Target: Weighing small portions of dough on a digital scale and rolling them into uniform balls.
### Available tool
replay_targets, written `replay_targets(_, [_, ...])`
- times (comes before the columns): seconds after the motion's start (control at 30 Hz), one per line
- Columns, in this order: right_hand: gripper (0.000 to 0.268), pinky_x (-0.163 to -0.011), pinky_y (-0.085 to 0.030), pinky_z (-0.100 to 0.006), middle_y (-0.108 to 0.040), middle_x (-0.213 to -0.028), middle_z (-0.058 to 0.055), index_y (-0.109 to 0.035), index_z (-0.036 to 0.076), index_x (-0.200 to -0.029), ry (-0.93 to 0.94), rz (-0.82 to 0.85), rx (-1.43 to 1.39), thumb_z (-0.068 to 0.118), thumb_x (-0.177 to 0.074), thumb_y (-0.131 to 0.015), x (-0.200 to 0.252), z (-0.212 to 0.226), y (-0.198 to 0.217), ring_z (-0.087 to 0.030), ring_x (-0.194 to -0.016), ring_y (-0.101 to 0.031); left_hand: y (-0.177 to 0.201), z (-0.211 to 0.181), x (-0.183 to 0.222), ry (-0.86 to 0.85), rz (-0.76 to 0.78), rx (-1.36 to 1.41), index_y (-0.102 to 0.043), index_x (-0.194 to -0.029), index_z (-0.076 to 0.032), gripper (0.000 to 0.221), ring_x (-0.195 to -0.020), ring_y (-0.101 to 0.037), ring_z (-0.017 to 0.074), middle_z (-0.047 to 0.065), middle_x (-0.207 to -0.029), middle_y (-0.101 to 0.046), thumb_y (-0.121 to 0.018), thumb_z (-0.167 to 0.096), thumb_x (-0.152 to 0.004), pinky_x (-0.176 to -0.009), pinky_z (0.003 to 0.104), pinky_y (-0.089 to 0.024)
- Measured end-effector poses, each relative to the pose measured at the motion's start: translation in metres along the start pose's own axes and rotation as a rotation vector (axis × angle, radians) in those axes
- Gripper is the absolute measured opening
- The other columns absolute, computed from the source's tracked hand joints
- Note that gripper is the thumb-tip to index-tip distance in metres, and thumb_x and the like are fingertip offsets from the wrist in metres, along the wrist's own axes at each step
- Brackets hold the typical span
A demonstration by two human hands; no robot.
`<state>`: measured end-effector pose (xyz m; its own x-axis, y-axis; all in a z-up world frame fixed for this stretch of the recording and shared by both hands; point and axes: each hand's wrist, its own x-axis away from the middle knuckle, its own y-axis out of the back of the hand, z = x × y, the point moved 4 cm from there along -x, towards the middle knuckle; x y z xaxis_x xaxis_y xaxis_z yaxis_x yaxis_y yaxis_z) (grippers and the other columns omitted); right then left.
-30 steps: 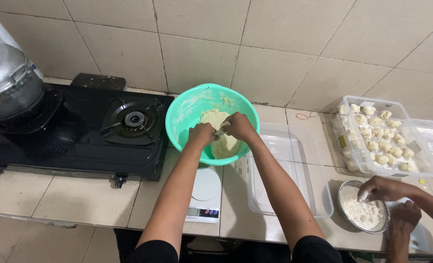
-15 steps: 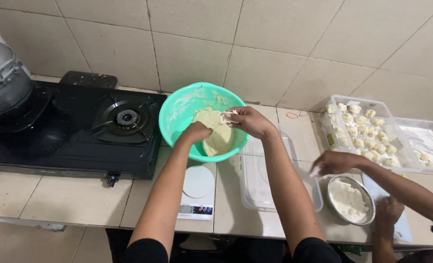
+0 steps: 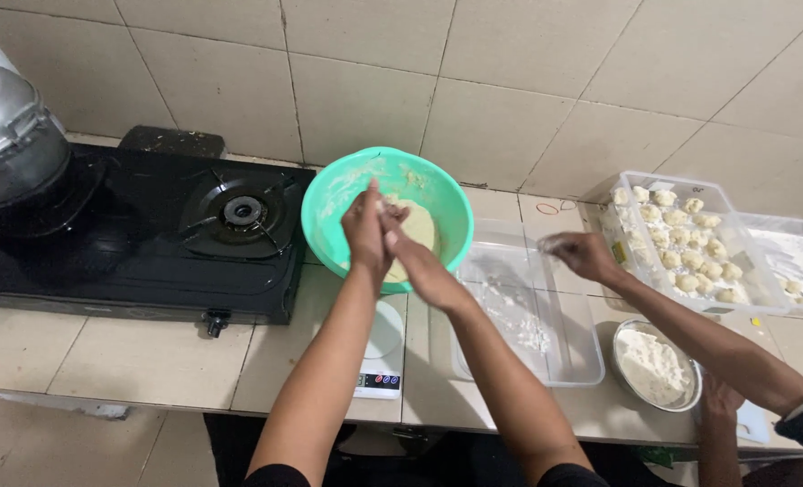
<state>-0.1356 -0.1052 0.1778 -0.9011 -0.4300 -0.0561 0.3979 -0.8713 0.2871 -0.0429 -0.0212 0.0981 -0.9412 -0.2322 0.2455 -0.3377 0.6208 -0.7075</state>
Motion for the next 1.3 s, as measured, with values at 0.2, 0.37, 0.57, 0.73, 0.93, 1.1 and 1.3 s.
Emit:
replay_targets(0.2, [0.017, -0.081, -0.062, -0.032, -0.079, -0.083, -0.007, -0.079, 0.020, -0.113, 0.138, -0.418, 0.133, 0.021, -0.102, -0.066, 0.032, -0.023, 0.020, -0.019, -0.077, -0.078, 0.042, -0.040, 0.000, 0.135, -0.138, 0.135, -0.039, -0.062, -0.014, 0.055, -0.051, -0.038, 0.0137, -0.002, -0.056, -0.031, -0.070, -0.050, -0.089, -0.047, 0.026, -0.036])
replay_targets(0.37, [0.038, -0.117, -0.032, -0.049, -0.052, -0.141, -0.020, -0.052, 0.008, -0.141, 0.310, -0.369, 0.226, 0.018, -0.105, -0.051, 0.044, -0.005, 0.006, -0.038, -0.137, -0.044, 0.020, -0.033, 0.051, 0.295, 0.120, 0.032, -0.055, -0.082, -0.009, 0.044, -0.065, -0.058, 0.0184, 0.006, -0.070, -0.055, -0.059, -0.052, -0.090, -0.069, 0.034, -0.058])
replay_targets(0.57, [0.065, -0.128, -0.001, -0.058, -0.008, -0.168, -0.035, -0.012, -0.005, -0.163, 0.316, -0.234, 0.294, 0.030, -0.111, -0.032, 0.045, -0.004, -0.044, -0.051, -0.155, -0.004, 0.022, -0.011, 0.086, 0.142, 0.269, 0.012, -0.040, -0.139, -0.032, 0.041, -0.113, -0.056, 0.0197, 0.010, -0.135, -0.052, -0.057, -0.041, -0.103, -0.103, 0.034, -0.045])
replay_targets(0.73, [0.041, -0.111, -0.050, -0.047, -0.062, -0.138, -0.011, -0.061, 0.008, -0.142, 0.483, -0.368, 0.283, 0.000, -0.102, -0.058, 0.057, -0.020, -0.059, -0.036, -0.133, -0.060, 0.038, -0.030, 0.082, 0.159, 0.285, 0.220, -0.028, -0.159, -0.042, 0.070, -0.153, -0.019, 0.0493, 0.015, -0.171, -0.019, -0.052, -0.065, -0.097, -0.127, 0.056, -0.010])
replay_targets(0.93, [0.036, -0.078, -0.067, -0.038, -0.075, -0.093, -0.009, -0.075, 0.011, -0.110, 0.262, -0.550, 0.161, 0.010, -0.077, -0.091, 0.045, -0.051, -0.047, -0.029, -0.087, -0.078, 0.046, -0.032, 0.088, 0.189, 0.202, 0.186, -0.052, -0.139, -0.017, 0.058, -0.116, -0.067, 0.0374, 0.018, -0.149, -0.058, -0.053, -0.054, -0.094, -0.102, 0.045, -0.054])
replay_targets(1.1, [0.027, -0.057, -0.068, -0.034, -0.062, -0.089, -0.006, -0.066, 0.000, -0.106, 0.094, -0.608, -0.219, -0.001, -0.085, -0.082, 0.029, -0.087, -0.020, -0.019, -0.078, -0.062, 0.053, -0.031, 0.088, 0.158, 0.274, -0.141, -0.057, -0.138, -0.017, 0.045, -0.115, -0.063, 0.0249, 0.012, -0.147, -0.059, -0.055, -0.036, -0.097, -0.084, 0.035, -0.058])
replay_targets(1.3, [0.050, -0.118, -0.034, -0.062, -0.057, -0.144, -0.029, -0.042, -0.004, -0.152, 0.266, -0.281, 0.201, 0.002, -0.103, -0.053, 0.048, -0.026, -0.046, -0.050, -0.141, -0.045, 0.048, -0.027, 0.091, 0.193, 0.077, -0.059, -0.067, -0.101, -0.018, 0.011, -0.081, -0.073, 0.0205, 0.006, -0.098, -0.075, -0.071, -0.028, -0.096, -0.052, 0.025, -0.057])
